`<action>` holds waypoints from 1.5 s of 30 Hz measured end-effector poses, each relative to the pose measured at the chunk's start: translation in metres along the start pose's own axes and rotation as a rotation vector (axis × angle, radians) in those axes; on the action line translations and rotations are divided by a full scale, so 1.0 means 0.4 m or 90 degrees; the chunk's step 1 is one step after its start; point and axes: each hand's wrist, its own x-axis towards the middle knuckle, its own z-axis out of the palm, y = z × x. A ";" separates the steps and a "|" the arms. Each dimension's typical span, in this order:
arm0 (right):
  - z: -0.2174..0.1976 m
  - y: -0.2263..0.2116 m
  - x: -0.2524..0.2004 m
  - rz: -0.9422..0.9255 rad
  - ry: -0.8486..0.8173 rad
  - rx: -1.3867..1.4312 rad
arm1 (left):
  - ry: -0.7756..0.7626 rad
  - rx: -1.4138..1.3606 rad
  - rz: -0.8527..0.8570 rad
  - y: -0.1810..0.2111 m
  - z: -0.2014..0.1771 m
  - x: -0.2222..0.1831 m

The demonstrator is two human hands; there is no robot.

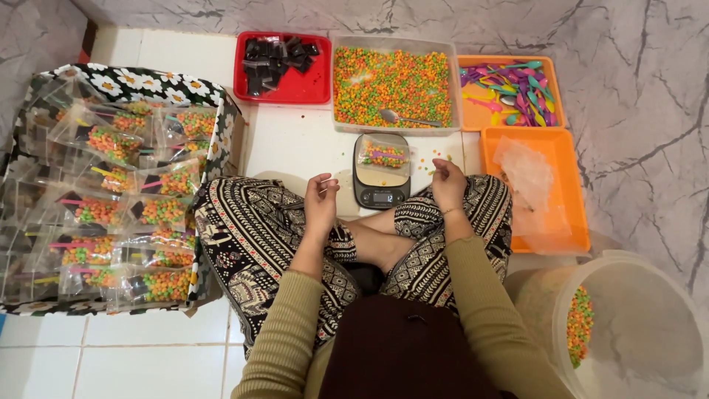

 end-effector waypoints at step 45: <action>0.075 -0.777 0.024 -0.135 -0.339 0.095 | -0.216 0.416 0.286 0.305 0.077 0.229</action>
